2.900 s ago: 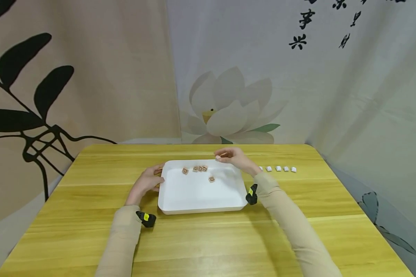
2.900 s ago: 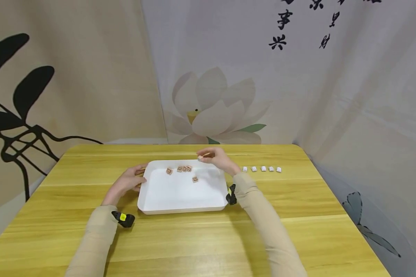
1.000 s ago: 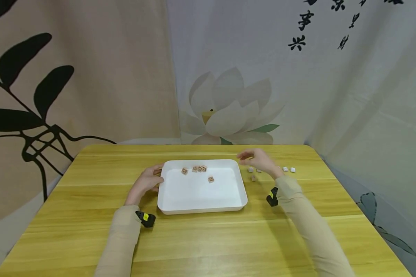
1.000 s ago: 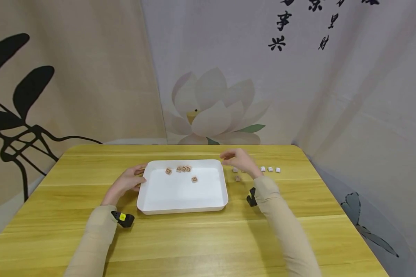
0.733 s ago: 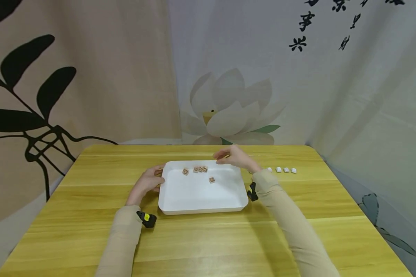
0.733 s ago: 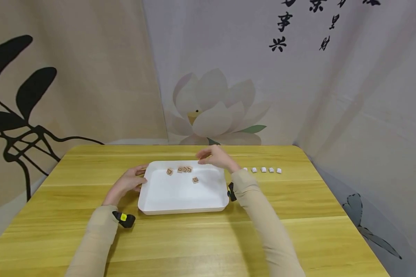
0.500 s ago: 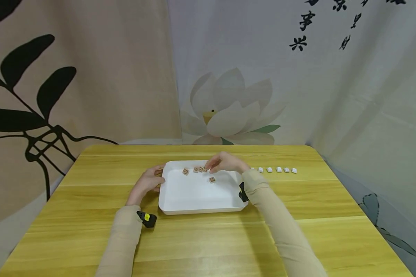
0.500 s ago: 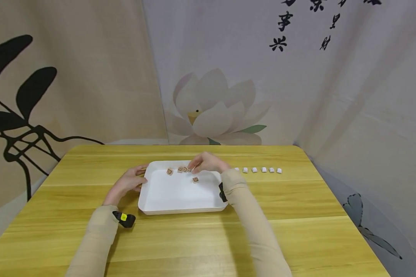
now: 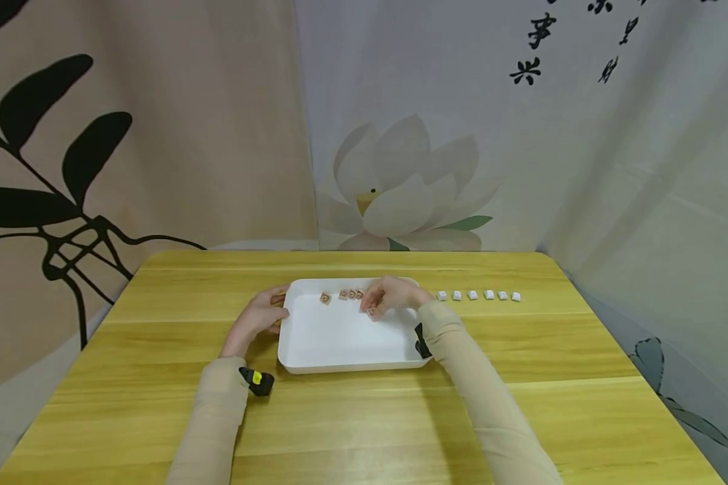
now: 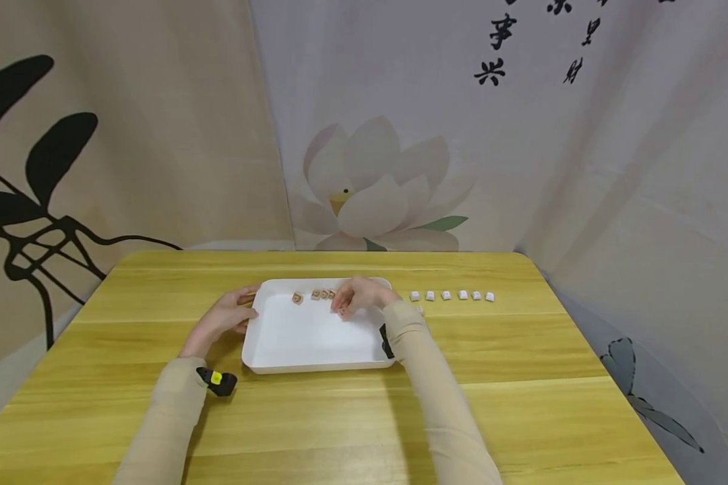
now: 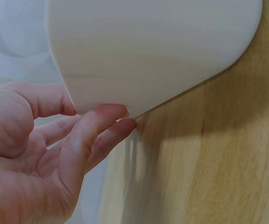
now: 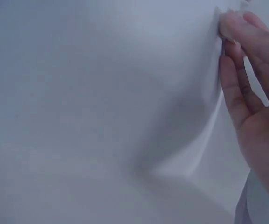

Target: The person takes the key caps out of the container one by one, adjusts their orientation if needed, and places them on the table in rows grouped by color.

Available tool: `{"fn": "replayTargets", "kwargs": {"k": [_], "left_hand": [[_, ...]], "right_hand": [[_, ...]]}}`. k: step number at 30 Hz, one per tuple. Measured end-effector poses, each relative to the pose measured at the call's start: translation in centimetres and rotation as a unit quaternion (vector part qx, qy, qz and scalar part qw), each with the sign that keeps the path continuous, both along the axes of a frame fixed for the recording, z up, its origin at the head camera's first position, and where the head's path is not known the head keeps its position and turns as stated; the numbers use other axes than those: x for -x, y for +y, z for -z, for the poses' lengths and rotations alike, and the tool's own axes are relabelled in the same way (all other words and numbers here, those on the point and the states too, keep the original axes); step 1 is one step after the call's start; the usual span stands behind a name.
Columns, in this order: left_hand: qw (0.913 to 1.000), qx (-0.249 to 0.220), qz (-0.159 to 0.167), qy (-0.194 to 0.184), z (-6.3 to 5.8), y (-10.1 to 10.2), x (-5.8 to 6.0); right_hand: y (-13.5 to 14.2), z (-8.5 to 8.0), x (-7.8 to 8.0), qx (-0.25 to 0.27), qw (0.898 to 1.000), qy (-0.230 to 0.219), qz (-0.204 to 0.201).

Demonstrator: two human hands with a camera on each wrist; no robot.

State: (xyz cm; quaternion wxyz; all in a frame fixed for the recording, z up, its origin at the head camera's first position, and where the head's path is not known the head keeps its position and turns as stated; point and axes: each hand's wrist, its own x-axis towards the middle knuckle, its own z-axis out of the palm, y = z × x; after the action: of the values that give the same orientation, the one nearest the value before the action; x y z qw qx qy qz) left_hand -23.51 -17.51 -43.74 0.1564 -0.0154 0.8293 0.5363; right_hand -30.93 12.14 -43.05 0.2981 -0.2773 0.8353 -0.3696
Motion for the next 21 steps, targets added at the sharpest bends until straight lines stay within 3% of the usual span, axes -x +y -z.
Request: {"fn": "replayTargets", "kwargs": {"k": [7, 14, 21], "left_hand": [[1.0000, 0.000, 0.000, 0.000, -0.1, 0.0, 0.0], [1.0000, 0.003, -0.002, 0.002, -0.2, 0.1, -0.1], [1.0000, 0.000, -0.002, 0.001, -0.1, 0.1, -0.1]], "right_hand": [[-0.1, -0.2, 0.0, 0.000, 1.000, 0.009, -0.004], [0.3, -1.1, 0.3, -0.011, 0.999, 0.051, -0.014], [1.8, -2.1, 0.3, 0.011, 0.999, 0.048, 0.015]]}}
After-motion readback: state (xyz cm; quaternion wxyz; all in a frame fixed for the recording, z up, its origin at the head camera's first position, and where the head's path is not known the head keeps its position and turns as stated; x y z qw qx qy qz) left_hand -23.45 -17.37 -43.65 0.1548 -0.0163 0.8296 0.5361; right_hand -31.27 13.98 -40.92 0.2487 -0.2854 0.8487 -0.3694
